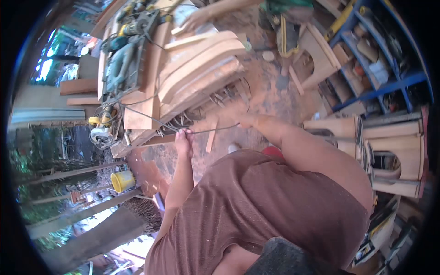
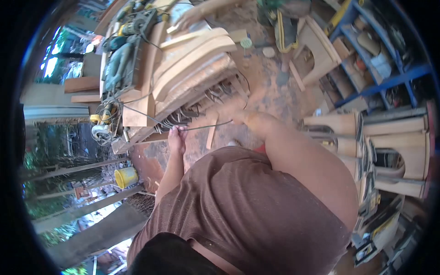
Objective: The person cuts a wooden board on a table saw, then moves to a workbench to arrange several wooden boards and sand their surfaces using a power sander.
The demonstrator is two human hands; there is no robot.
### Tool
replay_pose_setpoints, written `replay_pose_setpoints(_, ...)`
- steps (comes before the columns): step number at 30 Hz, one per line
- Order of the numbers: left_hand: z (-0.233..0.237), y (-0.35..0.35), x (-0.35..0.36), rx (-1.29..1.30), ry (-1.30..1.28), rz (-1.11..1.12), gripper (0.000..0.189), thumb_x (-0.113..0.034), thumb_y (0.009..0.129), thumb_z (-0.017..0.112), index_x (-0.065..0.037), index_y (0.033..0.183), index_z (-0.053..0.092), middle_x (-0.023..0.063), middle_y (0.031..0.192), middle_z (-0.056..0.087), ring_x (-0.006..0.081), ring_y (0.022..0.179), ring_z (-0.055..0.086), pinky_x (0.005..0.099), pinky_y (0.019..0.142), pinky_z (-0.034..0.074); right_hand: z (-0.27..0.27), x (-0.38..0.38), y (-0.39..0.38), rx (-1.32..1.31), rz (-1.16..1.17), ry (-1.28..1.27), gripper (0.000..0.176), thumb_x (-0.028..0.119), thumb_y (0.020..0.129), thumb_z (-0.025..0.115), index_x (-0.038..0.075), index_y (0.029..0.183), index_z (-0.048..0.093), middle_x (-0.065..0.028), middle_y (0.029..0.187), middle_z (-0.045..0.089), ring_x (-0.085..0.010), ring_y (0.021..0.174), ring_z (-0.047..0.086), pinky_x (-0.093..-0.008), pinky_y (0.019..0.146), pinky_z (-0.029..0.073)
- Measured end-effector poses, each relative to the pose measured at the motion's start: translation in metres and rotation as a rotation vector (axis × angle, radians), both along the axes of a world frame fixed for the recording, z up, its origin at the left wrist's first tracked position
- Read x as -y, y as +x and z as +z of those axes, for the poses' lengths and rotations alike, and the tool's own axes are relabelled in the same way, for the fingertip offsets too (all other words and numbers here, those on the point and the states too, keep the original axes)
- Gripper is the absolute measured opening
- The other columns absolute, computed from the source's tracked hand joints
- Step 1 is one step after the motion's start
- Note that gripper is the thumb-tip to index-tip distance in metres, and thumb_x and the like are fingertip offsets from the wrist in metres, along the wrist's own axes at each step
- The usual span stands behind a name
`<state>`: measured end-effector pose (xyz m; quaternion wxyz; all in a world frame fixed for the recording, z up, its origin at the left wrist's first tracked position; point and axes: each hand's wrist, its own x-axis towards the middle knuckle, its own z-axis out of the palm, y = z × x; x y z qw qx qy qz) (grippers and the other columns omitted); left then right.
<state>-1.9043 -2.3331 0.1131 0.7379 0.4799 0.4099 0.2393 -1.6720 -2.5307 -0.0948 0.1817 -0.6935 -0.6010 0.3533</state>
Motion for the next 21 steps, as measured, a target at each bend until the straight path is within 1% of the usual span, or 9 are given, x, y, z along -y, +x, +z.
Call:
replay_pose_setpoints(9, -0.047, 0.027, -0.002, -0.268, -0.069, -0.176, 0.018, -0.027, 0.105, 0.045, -0.011, 0.103, 0.054, 0.0092, 0.111, 0.065, 0.0214, 0.105, 0.063, 0.0401, 0.093, 0.051, -0.022, 0.023, -0.085, -0.197, -0.188, -0.26, 0.055, 0.014, 0.081, 0.062, 0.012, 0.135, 0.054, -0.0237, 0.126, 0.06, -0.0384, 0.113, 0.059, -0.0472, 0.097, 0.048)
replay_pose_setpoints(12, -0.095, 0.039, 0.017, -0.415, -0.115, -0.346, 0.029, -0.03, 0.104, 0.047, -0.008, 0.12, 0.056, 0.0073, 0.127, 0.058, 0.0216, 0.125, 0.051, 0.0409, 0.101, 0.044, -0.016, 0.019, -0.108, -0.242, -0.644, -0.143, 0.059, 0.012, 0.082, 0.059, 0.006, 0.14, 0.047, -0.0185, 0.143, 0.048, -0.0356, 0.131, 0.048, -0.0477, 0.106, 0.041)
replay_pose_setpoints(13, -0.188, 0.007, -0.026, -0.716, 0.302, -0.78, 0.042, -0.029, 0.102, 0.05, -0.001, 0.133, 0.052, 0.0109, 0.132, 0.057, 0.0238, 0.123, 0.052, 0.0377, 0.101, 0.044, -0.017, 0.014, -0.11, -0.236, -0.789, 0.0, 0.064, 0.012, 0.08, 0.061, 0.011, 0.142, 0.046, -0.0168, 0.145, 0.047, -0.0376, 0.13, 0.048, -0.0484, 0.106, 0.041)
replay_pose_setpoints(14, -0.123, 0.054, 0.036, -0.646, -0.031, -0.656, 0.042, -0.028, 0.101, 0.051, 0.001, 0.132, 0.054, 0.0098, 0.133, 0.055, 0.0215, 0.12, 0.054, 0.035, 0.101, 0.044, -0.024, 0.005, -0.109, -0.229, -0.929, 0.15, 0.068, 0.011, 0.078, 0.063, 0.015, 0.144, 0.045, -0.0151, 0.147, 0.045, -0.0396, 0.128, 0.047, -0.0492, 0.106, 0.04)
replay_pose_setpoints(15, -0.145, 0.055, 0.045, -0.632, -0.117, -0.698, 0.042, -0.028, 0.101, 0.052, 0.0, 0.132, 0.054, 0.0092, 0.132, 0.055, 0.02, 0.117, 0.055, 0.0337, 0.1, 0.044, -0.04, -0.001, -0.105, -0.233, -0.937, 0.167, 0.068, 0.011, 0.078, 0.063, 0.015, 0.144, 0.045, -0.0151, 0.147, 0.045, -0.0396, 0.128, 0.047, -0.0492, 0.106, 0.04)
replay_pose_setpoints(17, -0.19, 0.066, 0.074, -0.476, -0.256, -0.696, 0.033, -0.028, 0.105, 0.043, -0.002, 0.118, 0.058, 0.0132, 0.128, 0.059, 0.0209, 0.116, 0.057, 0.0355, 0.102, 0.044, -0.087, 0.003, -0.095, -0.124, -0.501, 0.334, 0.062, 0.012, 0.079, 0.062, 0.018, 0.14, 0.05, -0.0123, 0.146, 0.047, -0.0377, 0.126, 0.05, -0.0459, 0.105, 0.042)
replay_pose_setpoints(19, -0.188, 0.083, 0.099, -0.408, -0.319, -0.681, 0.032, -0.03, 0.106, 0.039, -0.004, 0.111, 0.058, 0.0138, 0.123, 0.062, 0.0215, 0.114, 0.059, 0.0367, 0.102, 0.044, -0.127, 0.026, -0.069, -0.105, -0.565, 0.168, 0.045, 0.016, 0.08, 0.061, 0.008, 0.124, 0.063, -0.017, 0.134, 0.057, -0.0357, 0.125, 0.052, -0.0442, 0.1, 0.046)
replay_pose_setpoints(20, -0.185, 0.084, 0.108, -0.344, -0.388, -0.66, 0.034, -0.031, 0.107, 0.036, -0.006, 0.105, 0.058, 0.0143, 0.119, 0.064, 0.0221, 0.113, 0.06, 0.0378, 0.103, 0.044, -0.053, 0.061, -0.025, -0.201, -0.551, -0.144, 0.03, 0.017, 0.08, 0.06, 0.007, 0.106, 0.071, -0.017, 0.112, 0.068, -0.0359, 0.107, 0.063, -0.0435, 0.091, 0.051)
replay_pose_setpoints(21, -0.169, 0.09, 0.117, -0.33, -0.377, -0.651, 0.034, -0.031, 0.107, 0.036, -0.006, 0.105, 0.058, 0.0143, 0.119, 0.064, 0.0221, 0.113, 0.06, 0.0378, 0.103, 0.044, -0.114, 0.084, -0.017, -0.174, -0.702, -0.165, 0.027, 0.013, 0.078, 0.063, 0.01, 0.103, 0.071, -0.0176, 0.105, 0.069, -0.0364, 0.097, 0.065, -0.043, 0.086, 0.053)
